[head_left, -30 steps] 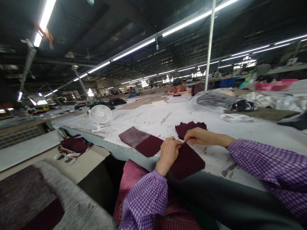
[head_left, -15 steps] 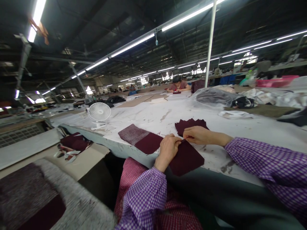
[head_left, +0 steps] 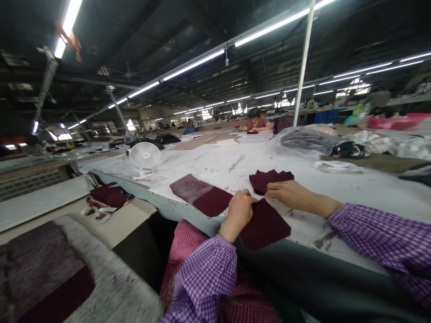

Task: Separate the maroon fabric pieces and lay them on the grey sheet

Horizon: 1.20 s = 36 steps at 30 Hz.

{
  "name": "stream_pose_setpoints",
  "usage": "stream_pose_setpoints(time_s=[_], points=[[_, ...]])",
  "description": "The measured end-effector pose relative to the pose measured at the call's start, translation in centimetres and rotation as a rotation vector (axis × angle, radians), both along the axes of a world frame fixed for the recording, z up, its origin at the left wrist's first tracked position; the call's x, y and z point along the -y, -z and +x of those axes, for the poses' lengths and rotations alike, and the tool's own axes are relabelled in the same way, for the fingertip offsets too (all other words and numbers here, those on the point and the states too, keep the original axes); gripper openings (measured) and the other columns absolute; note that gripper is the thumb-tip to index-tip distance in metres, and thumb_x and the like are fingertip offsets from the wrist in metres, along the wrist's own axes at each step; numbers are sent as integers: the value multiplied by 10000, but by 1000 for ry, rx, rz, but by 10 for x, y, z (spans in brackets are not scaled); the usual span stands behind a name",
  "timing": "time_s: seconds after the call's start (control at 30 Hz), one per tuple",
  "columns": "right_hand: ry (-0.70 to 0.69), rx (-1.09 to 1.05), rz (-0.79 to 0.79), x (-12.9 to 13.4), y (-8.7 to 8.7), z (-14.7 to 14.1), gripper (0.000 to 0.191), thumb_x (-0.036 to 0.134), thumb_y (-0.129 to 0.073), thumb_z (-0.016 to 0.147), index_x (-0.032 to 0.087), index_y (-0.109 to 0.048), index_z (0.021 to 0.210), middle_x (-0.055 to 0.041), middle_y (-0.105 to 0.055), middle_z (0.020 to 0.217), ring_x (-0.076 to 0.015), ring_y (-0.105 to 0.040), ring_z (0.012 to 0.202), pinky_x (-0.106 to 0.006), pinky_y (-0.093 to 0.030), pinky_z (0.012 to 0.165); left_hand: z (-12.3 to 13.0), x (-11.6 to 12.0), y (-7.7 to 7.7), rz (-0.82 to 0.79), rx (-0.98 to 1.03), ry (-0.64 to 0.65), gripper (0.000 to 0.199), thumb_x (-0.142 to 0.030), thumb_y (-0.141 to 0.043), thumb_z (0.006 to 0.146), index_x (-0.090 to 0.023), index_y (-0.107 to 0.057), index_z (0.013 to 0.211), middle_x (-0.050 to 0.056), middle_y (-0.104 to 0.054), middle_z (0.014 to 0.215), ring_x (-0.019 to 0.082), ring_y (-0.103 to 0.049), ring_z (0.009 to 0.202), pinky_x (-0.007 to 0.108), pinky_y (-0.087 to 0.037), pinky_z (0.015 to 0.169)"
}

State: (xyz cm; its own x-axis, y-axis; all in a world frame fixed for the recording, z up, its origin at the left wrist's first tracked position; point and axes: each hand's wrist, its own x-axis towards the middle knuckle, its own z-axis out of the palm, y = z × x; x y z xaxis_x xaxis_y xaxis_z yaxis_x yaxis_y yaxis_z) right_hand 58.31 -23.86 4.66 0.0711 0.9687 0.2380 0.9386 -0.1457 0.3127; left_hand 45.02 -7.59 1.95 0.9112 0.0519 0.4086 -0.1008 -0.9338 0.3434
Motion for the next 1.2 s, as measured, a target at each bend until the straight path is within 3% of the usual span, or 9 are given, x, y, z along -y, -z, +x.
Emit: stream_pose_setpoints(time_s=[0.13,0.4,0.67,0.83,0.9,0.97,1.03,1.13,1.2], points=[[35,-160,65,0,-4,0,237,190,-432,879,192,-624,1017,-68,-607,972,-169,-593,800,-259,-371,627,1,0,1,19,-1,3,367,-128,-392,883,-238,-714,1019,60,-607,955,193,-519,938,303,-427,844],[45,-205,71,-4,2,-3,202,211,-428,858,192,-629,849,-49,-617,849,-148,-561,686,-261,-308,562,3,-2,3,27,2,12,371,-123,-399,880,-253,-706,1044,60,-598,932,186,-517,938,301,-428,856],[-13,-38,38,-7,3,-7,209,178,-396,895,168,-596,835,-55,-590,815,-148,-528,694,-263,-296,563,0,0,1,68,16,-1,381,-126,-377,891,-245,-700,1055,55,-598,938,191,-523,927,291,-426,834],[-155,153,-30,-6,4,-7,201,77,-432,861,152,-616,895,-86,-602,882,-179,-525,789,-281,-360,624,1,-2,1,99,10,25,390,-128,-381,893,-282,-694,1067,44,-591,929,189,-508,883,295,-424,803],[-144,166,-45,-4,2,-5,194,62,-458,840,152,-626,876,-90,-609,882,-191,-535,800,-296,-387,650,1,-2,3,119,19,34,388,-135,-379,897,-284,-701,1055,45,-590,927,191,-497,872,300,-421,801],[-70,125,-49,-2,-3,-4,206,44,-457,825,152,-633,813,-87,-617,844,-191,-555,781,-305,-406,672,2,-3,5,130,32,38,385,-140,-377,900,-277,-702,1054,47,-589,927,193,-489,865,304,-420,803],[3,10,-6,-2,-9,-8,259,33,-423,826,157,-648,863,-90,-636,887,-182,-583,793,-295,-425,698,3,-3,6,134,35,34,381,-143,-380,900,-273,-701,1058,49,-590,926,194,-486,862,308,-420,807],[-16,-202,71,-6,-14,-21,322,66,-382,847,169,-639,1011,-97,-644,1015,-173,-609,870,-270,-448,741,2,-1,5,142,31,22,381,-125,-394,887,-269,-693,1072,47,-593,930,193,-494,870,306,-422,806],[-50,-277,68,-8,-13,-30,305,92,-393,849,170,-642,1006,-92,-653,989,-178,-614,873,-270,-456,757,1,1,3,146,34,21,388,-109,-399,877,-276,-692,1069,42,-595,930,190,-503,883,299,-424,798]])
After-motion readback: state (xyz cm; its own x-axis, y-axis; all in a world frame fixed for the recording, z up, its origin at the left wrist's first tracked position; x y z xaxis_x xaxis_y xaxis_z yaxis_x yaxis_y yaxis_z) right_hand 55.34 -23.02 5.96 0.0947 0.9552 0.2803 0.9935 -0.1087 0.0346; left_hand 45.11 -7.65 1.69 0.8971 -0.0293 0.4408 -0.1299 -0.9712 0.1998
